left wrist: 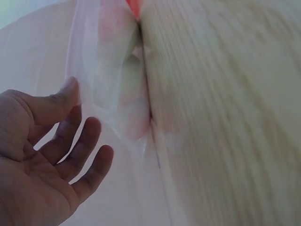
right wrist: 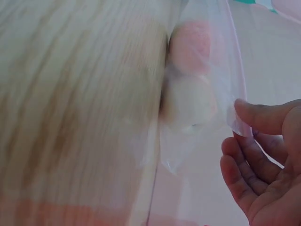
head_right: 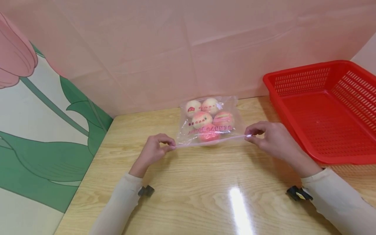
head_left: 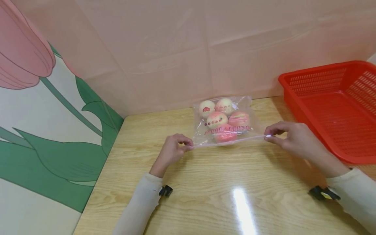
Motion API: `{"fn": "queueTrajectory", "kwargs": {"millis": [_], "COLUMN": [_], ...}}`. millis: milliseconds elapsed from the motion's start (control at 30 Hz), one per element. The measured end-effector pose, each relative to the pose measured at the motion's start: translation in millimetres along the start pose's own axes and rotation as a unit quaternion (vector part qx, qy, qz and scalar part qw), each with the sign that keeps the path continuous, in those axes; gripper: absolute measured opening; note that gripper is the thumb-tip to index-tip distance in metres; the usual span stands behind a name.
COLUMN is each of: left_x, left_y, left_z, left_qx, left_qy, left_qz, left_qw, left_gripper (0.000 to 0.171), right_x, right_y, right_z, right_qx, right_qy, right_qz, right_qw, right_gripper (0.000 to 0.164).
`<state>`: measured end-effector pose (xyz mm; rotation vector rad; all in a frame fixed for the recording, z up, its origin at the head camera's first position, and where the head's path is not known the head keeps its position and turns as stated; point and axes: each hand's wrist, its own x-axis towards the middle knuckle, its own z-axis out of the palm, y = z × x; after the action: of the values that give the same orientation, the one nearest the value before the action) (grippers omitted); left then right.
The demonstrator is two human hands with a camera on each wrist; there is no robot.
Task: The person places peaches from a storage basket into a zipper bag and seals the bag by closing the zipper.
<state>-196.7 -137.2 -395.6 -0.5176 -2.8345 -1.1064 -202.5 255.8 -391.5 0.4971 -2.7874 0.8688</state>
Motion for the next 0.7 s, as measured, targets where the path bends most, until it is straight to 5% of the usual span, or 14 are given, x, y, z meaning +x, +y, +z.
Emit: {"fn": "queueTrajectory", "kwargs": {"millis": [367, 700], "left_x": [-2.8, -5.5], "left_y": [8.0, 12.5], "left_z": [-3.0, 1.5], "left_qx": [0.030, 0.122], "left_qy": [-0.050, -0.123], "left_qz": [0.033, 0.032], "left_qw": [0.9977, 0.9844], "left_gripper": [0.005, 0.007], "right_x": [-0.3, -4.7], "right_y": [-2.6, -2.8], "right_z": [2.4, 9.0], "right_qx": [-0.056, -0.119], "right_qy": [-0.036, -0.092], "right_qz": [-0.114, -0.218], "right_qw": [0.991, 0.964], "right_gripper": [0.029, 0.034]}}
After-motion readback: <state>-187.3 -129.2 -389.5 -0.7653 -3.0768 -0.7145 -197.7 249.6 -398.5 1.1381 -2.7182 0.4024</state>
